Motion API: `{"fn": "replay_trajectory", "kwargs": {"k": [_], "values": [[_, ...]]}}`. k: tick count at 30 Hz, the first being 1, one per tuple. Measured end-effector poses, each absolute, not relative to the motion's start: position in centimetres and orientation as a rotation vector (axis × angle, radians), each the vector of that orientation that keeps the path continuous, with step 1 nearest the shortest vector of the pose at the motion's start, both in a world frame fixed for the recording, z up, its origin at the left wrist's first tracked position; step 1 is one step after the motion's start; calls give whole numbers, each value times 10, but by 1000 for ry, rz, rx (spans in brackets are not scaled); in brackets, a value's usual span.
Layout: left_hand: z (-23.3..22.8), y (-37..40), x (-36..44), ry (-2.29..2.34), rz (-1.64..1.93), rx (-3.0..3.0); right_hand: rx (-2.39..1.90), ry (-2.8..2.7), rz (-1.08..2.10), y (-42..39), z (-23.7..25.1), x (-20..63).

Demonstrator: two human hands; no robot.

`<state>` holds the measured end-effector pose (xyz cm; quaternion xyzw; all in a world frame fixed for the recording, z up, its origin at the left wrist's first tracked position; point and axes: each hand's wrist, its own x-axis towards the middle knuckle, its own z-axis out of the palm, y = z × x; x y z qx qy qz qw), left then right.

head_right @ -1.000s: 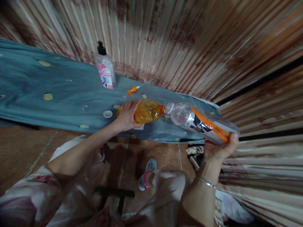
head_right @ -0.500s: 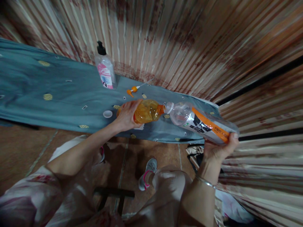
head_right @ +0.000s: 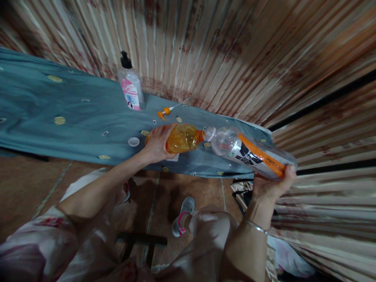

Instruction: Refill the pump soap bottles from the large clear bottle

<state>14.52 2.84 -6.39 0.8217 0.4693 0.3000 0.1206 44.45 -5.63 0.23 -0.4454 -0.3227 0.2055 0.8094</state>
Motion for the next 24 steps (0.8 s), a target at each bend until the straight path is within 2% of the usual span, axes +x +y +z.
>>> {"fn": "replay_trajectory", "kwargs": {"k": [24], "values": [[-64, 30, 145, 1369, 869, 2394, -952, -653, 433, -55, 2, 446]]}}
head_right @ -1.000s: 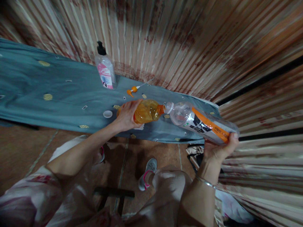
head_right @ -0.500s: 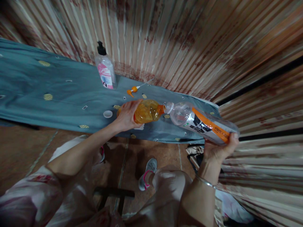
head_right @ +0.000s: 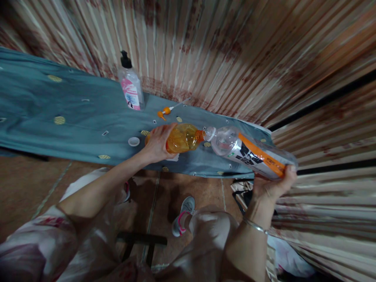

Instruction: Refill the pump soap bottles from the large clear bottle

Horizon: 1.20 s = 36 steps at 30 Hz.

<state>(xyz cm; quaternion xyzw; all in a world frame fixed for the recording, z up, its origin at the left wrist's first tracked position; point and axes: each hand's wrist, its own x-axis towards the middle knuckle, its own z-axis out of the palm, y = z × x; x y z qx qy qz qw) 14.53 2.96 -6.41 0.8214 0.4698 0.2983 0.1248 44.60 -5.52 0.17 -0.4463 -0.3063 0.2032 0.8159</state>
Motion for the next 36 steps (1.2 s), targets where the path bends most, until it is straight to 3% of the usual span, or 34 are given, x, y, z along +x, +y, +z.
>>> {"fn": "replay_trajectory", "kwargs": {"k": [36], "values": [[-64, 29, 145, 1364, 872, 2389, -947, -733, 409, -56, 1, 447]]}}
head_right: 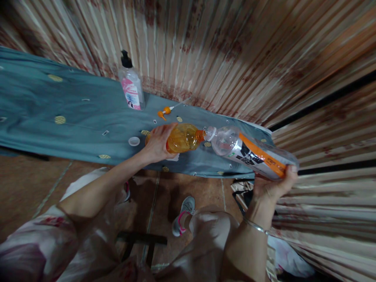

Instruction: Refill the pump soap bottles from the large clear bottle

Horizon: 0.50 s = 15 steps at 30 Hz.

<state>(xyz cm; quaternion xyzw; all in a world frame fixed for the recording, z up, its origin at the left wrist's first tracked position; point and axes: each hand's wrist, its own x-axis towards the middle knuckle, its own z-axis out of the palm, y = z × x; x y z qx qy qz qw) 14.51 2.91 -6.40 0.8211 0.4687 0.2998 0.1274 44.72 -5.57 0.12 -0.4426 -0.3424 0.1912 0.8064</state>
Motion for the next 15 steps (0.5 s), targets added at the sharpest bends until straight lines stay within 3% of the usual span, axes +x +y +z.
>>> {"fn": "replay_trajectory", "kwargs": {"k": [15], "values": [[-62, 29, 146, 1383, 853, 2425, -929, -724, 428, -56, -1, 450]]}}
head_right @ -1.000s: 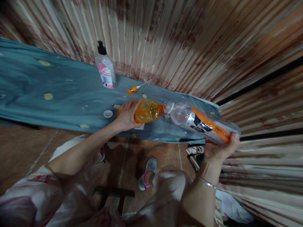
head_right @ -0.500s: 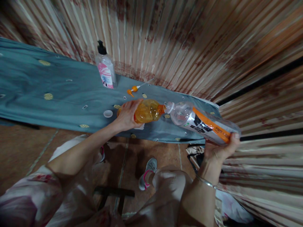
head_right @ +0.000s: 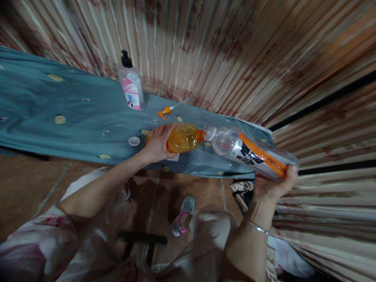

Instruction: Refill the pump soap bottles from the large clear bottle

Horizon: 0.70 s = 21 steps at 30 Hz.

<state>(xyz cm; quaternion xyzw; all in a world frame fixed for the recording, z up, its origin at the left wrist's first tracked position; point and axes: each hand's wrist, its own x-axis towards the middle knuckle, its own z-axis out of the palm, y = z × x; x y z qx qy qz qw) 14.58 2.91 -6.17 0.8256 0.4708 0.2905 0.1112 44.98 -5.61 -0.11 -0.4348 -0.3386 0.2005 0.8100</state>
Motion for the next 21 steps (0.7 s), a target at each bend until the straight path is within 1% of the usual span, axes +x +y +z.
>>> {"fn": "replay_trajectory", "kwargs": {"k": [21], "values": [[-64, 29, 145, 1372, 856, 2393, -914, -756, 439, -57, 0, 449]]}}
